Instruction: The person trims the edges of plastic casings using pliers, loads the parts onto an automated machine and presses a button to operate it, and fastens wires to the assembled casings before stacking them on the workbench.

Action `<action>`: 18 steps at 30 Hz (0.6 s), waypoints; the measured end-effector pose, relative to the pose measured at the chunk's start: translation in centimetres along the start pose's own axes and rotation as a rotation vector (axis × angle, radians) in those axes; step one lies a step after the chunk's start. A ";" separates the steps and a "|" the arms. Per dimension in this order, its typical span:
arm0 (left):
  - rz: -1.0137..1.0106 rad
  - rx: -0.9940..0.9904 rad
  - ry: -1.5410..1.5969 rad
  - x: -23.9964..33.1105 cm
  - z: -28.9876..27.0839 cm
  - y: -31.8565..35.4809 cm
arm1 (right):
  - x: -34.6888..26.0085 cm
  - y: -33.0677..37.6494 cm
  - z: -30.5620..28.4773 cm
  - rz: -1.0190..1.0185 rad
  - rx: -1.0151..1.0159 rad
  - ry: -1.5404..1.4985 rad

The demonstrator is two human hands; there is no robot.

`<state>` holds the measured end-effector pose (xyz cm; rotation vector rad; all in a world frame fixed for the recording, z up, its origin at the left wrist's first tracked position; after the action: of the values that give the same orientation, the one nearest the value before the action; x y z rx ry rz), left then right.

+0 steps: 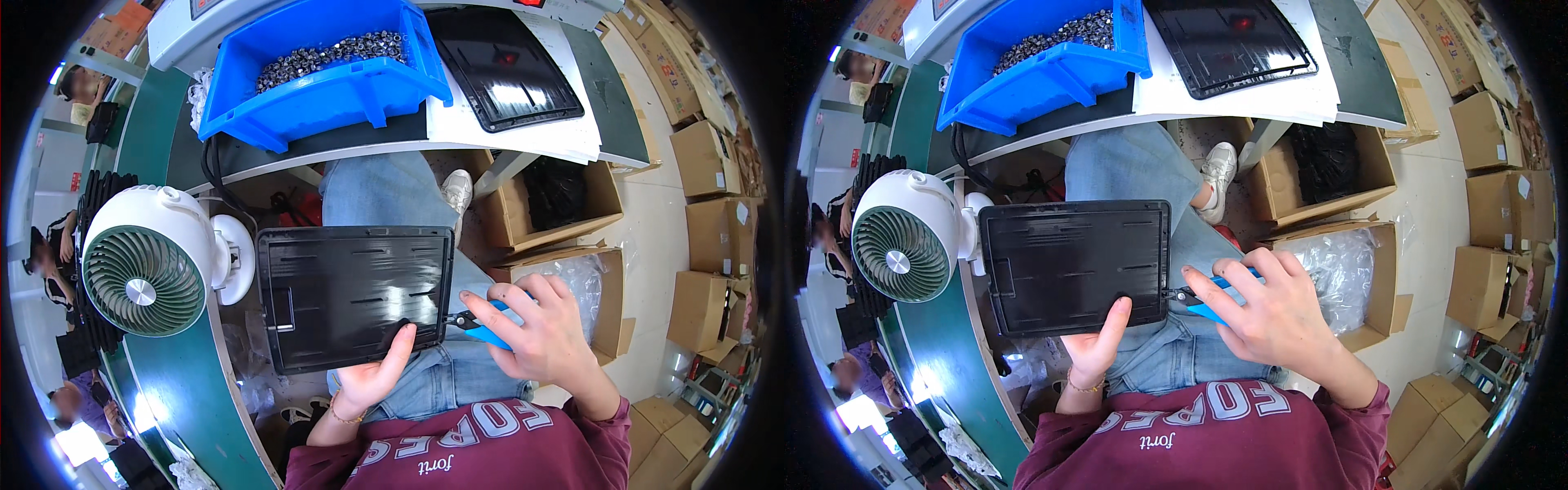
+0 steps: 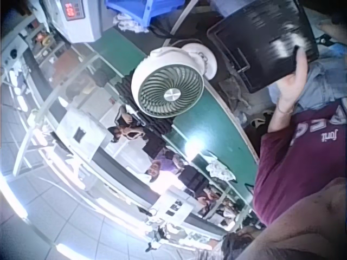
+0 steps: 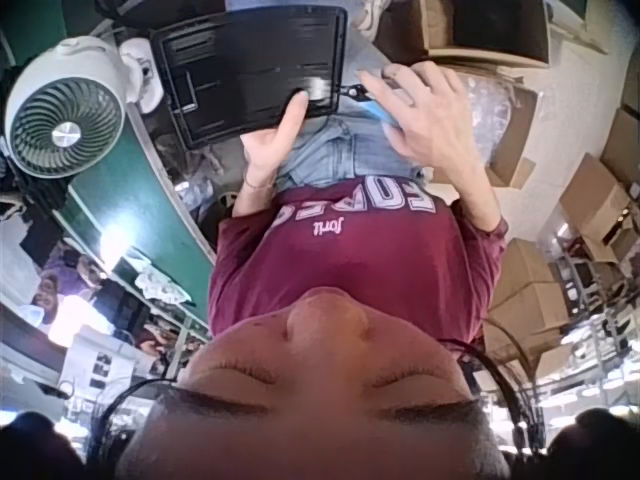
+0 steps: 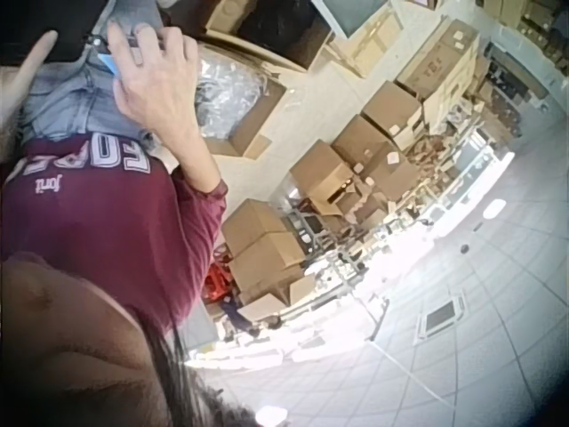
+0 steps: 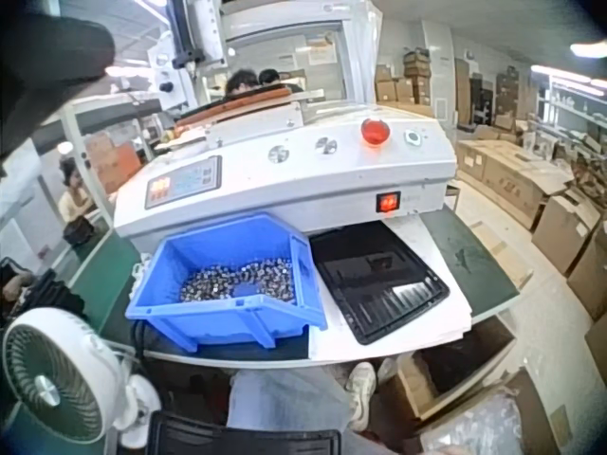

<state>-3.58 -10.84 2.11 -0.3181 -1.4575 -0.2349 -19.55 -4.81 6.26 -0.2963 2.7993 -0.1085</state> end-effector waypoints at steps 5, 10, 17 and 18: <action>0.082 -0.069 -0.309 1.1 0.9 0.4 | -0.1 -0.4 0.2 -0.009 -0.025 0.052; 0.103 -0.246 -0.538 0.9 1.9 0.3 | -0.2 -0.5 1.0 -0.063 -0.064 0.130; 0.118 0.017 -0.223 0.4 -0.6 0.4 | 0.9 -0.6 1.4 -0.015 -0.001 -0.127; 0.128 0.076 -0.220 0.5 -1.2 0.4 | 1.4 -0.8 1.0 0.045 0.051 -0.186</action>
<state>-2.26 -10.84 2.42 -0.3832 -1.6518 -0.0417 -20.39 -5.93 4.97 -0.2192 2.6122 -0.1350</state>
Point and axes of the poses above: each hand's wrist, its own y-axis away from the middle knuckle, its own z-axis out of the palm, x = y × z, the point moved 10 cm from there along -y, towards the middle knuckle, and after that the axes turned 3 degrees about -x, right-handed, at the moved point
